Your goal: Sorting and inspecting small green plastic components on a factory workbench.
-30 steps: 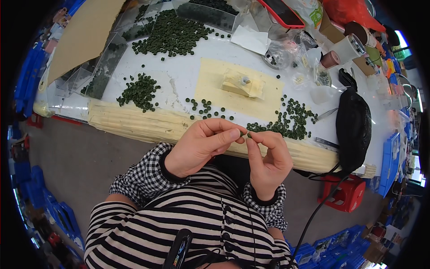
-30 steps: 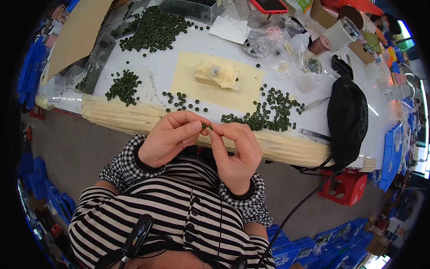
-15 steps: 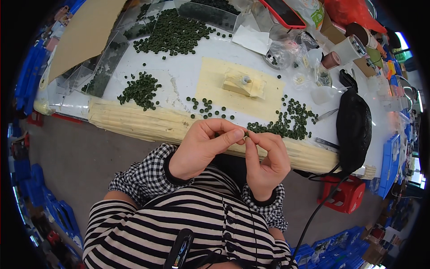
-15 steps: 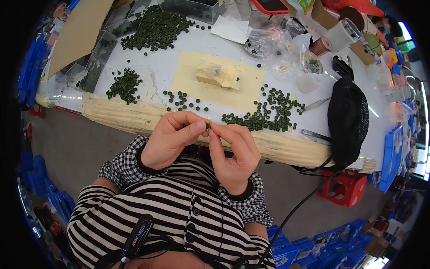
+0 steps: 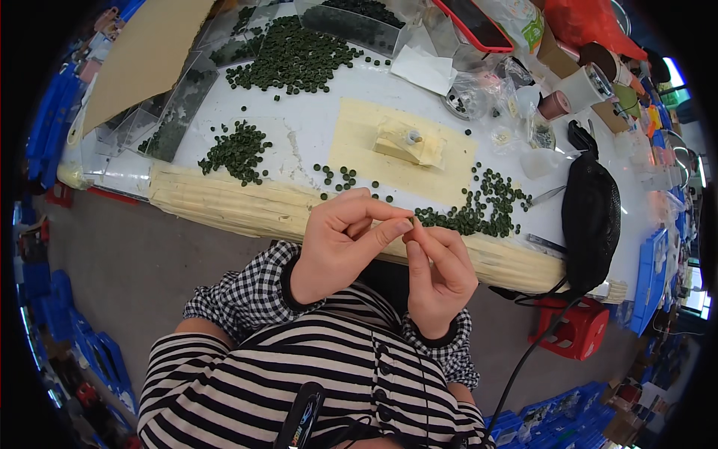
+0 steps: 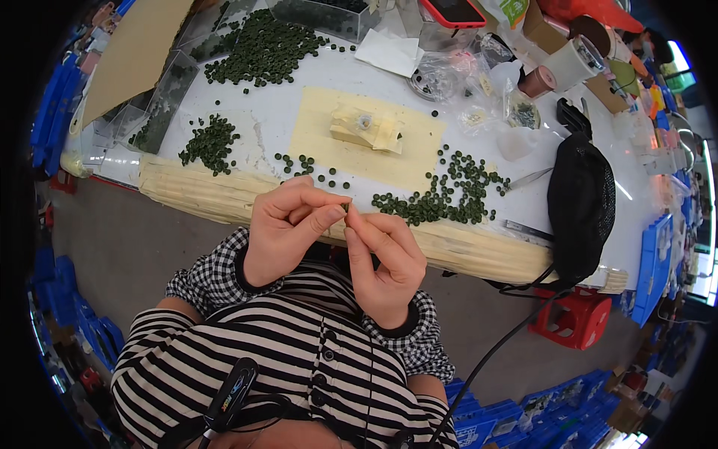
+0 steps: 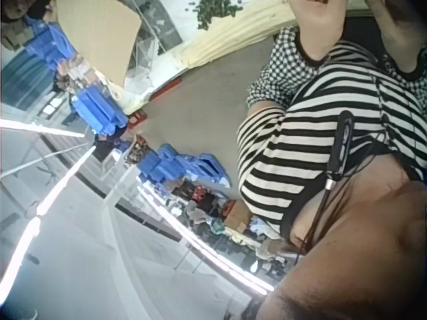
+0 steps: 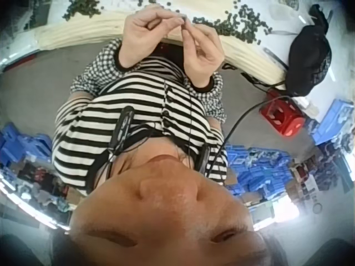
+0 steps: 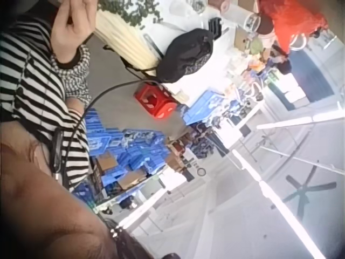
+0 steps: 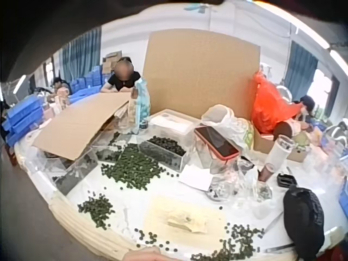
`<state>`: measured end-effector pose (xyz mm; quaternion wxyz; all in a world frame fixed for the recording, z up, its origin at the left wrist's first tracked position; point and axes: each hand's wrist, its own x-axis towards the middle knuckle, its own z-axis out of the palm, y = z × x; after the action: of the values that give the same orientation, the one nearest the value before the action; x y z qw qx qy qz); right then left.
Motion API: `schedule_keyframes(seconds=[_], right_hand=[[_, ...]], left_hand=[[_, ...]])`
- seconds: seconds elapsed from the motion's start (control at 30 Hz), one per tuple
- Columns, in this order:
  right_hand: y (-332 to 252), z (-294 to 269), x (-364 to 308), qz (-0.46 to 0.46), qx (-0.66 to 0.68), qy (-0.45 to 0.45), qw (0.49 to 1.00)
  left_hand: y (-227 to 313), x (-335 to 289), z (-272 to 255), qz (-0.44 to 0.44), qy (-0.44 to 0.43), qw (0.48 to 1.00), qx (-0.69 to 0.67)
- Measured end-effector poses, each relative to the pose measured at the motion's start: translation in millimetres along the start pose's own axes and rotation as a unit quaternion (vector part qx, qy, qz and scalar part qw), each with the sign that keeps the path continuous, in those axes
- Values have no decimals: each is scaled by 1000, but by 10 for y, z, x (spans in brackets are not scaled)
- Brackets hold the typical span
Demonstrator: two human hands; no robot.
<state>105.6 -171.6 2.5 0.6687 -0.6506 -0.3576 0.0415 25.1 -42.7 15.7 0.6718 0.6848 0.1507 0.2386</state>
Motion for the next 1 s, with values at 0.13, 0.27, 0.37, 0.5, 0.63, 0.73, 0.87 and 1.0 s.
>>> schedule_keyframes(seconds=[0.13, 0.27, 0.37, 0.5, 0.63, 0.73, 0.87, 1.0], right_hand=[[-17, -27, 3, 1, -12, 0, 1000], [-20, -62, -20, 11, -8, -29, 999], [-5, -64, 1, -11, -21, -25, 999], [-4, -85, 8, -22, -25, -32, 999], [9, -105, -5, 13, 39, -38, 998], [13, -109, -8, -31, -17, -40, 999], [10, -106, -11, -60, -47, -34, 996], [14, -109, -6, -44, -12, -30, 999]], left_hand=[[8, -20, -14, 56, -2, 997, 56], [9, -3, -23, 88, 8, 992, 86], [47, 12, -37, 89, -3, 991, 98], [54, 16, -52, 147, -11, 975, 166], [74, 14, -73, 217, -17, 946, 240], [58, 61, -94, 164, -45, 969, 181], [25, 64, -104, 148, -59, 978, 138], [55, 69, -87, 133, -52, 982, 127]])
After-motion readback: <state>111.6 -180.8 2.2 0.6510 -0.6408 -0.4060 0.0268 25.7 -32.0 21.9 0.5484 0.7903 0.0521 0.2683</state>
